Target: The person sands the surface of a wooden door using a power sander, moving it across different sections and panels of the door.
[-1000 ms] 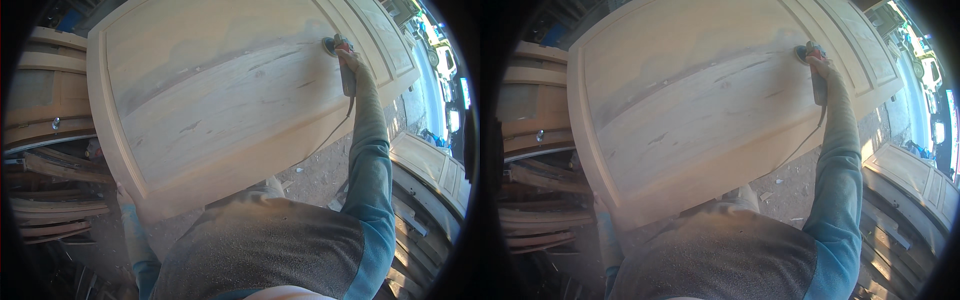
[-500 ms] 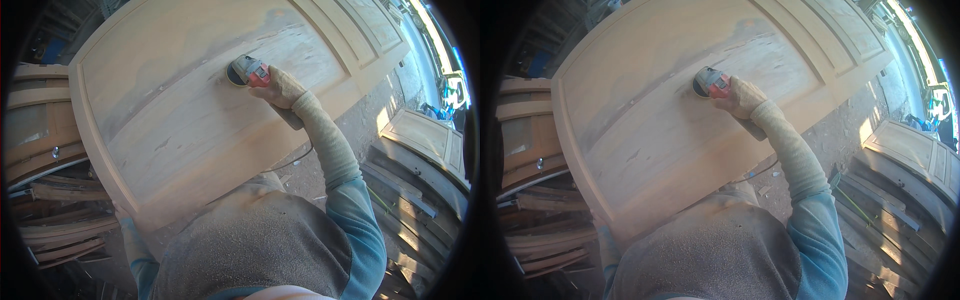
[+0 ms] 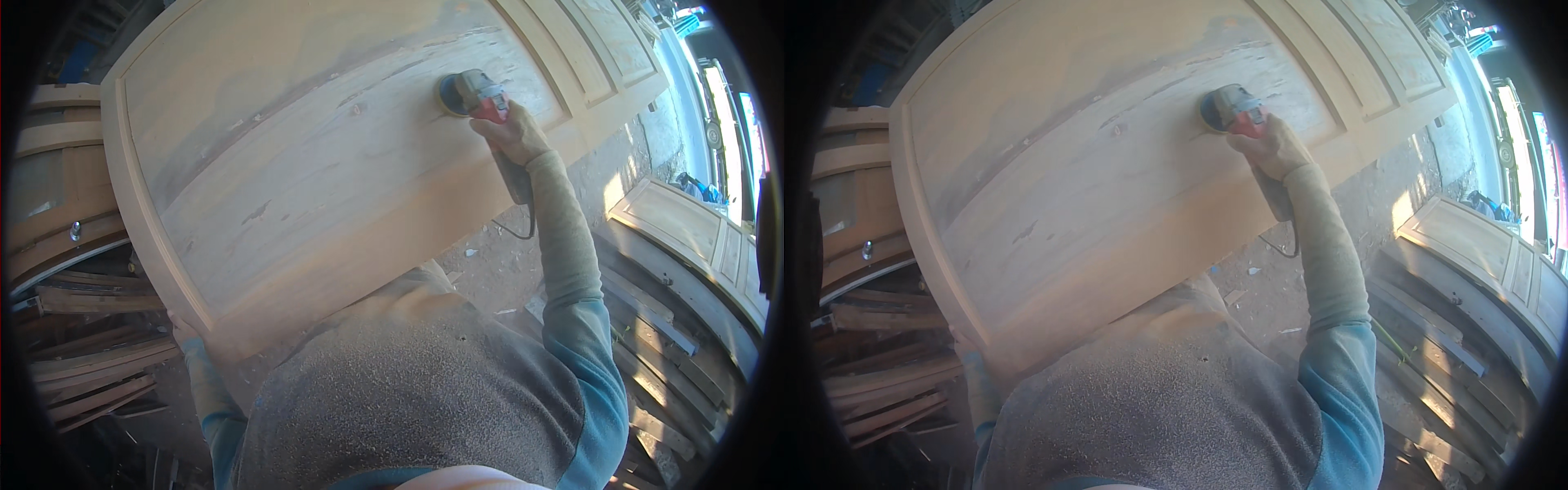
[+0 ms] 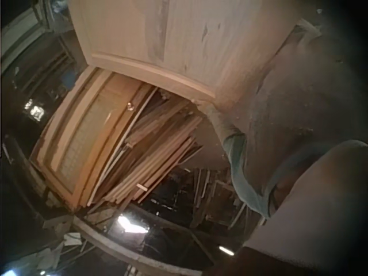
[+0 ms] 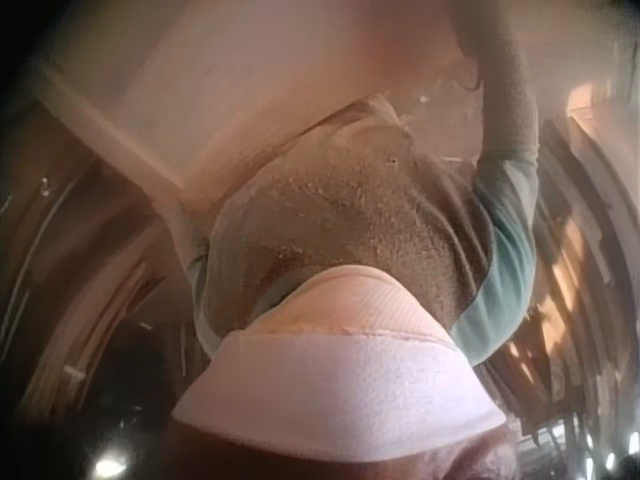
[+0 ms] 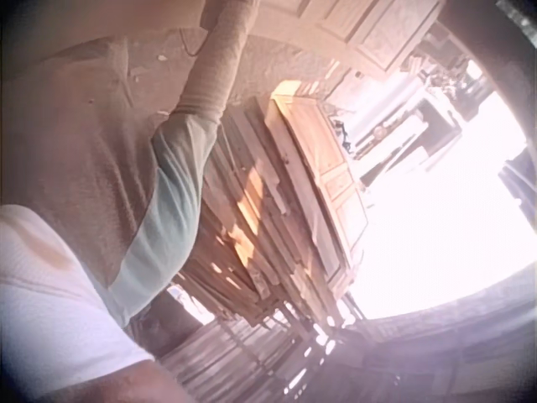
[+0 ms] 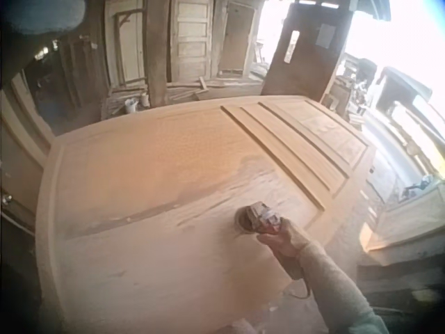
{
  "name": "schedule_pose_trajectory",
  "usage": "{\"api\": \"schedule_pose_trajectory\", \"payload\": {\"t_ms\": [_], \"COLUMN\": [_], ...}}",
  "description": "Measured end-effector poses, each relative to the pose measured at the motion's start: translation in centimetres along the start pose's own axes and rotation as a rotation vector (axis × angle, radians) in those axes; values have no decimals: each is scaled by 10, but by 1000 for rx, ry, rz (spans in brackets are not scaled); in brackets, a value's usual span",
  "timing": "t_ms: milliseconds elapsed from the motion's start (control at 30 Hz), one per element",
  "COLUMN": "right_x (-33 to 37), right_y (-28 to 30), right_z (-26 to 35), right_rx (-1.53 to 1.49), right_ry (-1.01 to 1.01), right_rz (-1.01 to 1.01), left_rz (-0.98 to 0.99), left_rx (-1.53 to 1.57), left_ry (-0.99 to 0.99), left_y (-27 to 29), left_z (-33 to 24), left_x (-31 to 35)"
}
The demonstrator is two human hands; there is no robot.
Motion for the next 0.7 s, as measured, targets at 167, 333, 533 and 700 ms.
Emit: {"api": "schedule_pose_trajectory", "payload": {"t_ms": [167,333,533,700], "right_x": [-9,-39,10,0], "right_y": [24,102,-13,-30], "right_z": [-13,-100,21,31], "right_rx": [19,32,-8,34], "right_ry": [55,-295,84,149], "right_rz": [-129,-145,54,75], "left_rz": [37,33,16,44], "left_rx": [-9,22,-17,36], "left_ry": [-46,-93,-39,-47], "left_y": [4,-13,1,-1], "left_z": [-11,-32,-9,-11], "left_x": [0,6,5,6]}}
Point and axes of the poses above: each hand's wrist, its own x-axis away from the middle knuckle, its own y-axis out of the back of the hand, z = x × y, the point moved 7 cm from there along -x, towards the middle knuckle, and after that the axes turned 1 degree about -y, right-handed, at the moved point
